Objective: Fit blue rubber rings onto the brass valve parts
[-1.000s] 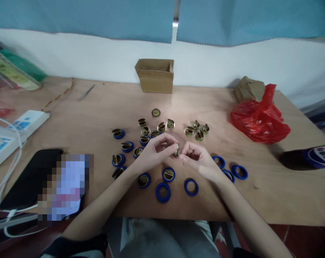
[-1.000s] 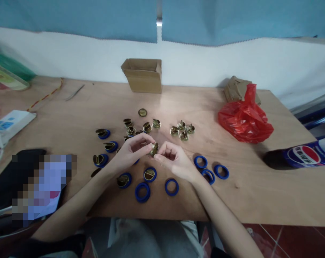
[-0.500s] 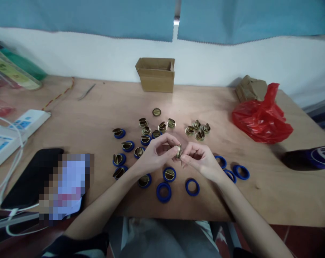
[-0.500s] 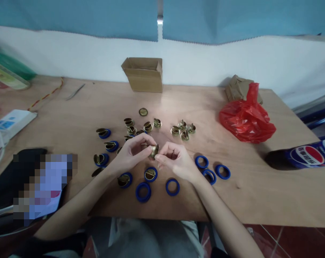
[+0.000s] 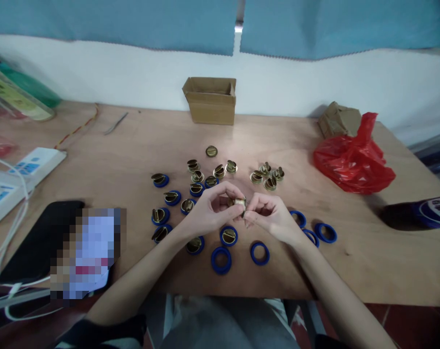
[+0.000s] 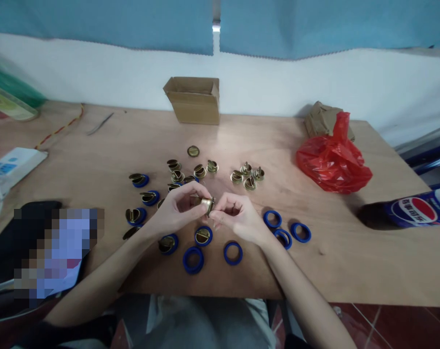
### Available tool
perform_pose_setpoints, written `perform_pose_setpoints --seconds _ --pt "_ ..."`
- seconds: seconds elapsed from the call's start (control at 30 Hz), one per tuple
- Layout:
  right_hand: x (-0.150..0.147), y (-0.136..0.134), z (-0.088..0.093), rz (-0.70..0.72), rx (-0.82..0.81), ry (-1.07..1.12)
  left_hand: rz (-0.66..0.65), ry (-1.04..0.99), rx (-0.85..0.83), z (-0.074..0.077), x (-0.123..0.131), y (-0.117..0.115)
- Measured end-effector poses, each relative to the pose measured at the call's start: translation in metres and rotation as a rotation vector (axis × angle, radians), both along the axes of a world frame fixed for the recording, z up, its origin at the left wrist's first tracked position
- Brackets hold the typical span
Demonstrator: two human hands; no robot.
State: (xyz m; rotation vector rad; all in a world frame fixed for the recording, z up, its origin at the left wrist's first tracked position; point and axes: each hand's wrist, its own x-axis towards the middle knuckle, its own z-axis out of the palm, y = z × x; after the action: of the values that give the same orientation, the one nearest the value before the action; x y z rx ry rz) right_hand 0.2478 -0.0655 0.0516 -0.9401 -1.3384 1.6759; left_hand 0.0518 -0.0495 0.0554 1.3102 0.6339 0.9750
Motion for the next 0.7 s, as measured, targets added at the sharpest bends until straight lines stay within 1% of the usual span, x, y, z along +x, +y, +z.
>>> perform_pose_setpoints --seconds 0.27,0.43,0.57,0.7 --pt "0.0008 0.0008 -0.0004 0.015 -0.015 0.009 -0.006 0.03 0.019 0.0009 -0.0023 0.0005" --pt "-0.0002 0.0001 -0.0005 0.033 0.001 0.011 -0.041 0.045 -0.035 -0.0002 -0.0039 0.0021" --pt "0.0002 0.0003 -0.0009 0.037 0.027 -0.003 -0.072 -0.003 -0.098 -0.0025 -0.0037 0.0041" --pt "0.0026 0.0002 0.0008 0.005 0.088 -0.005 -0.086 -0.046 -0.072 -0.0047 -0.0029 0.0057"
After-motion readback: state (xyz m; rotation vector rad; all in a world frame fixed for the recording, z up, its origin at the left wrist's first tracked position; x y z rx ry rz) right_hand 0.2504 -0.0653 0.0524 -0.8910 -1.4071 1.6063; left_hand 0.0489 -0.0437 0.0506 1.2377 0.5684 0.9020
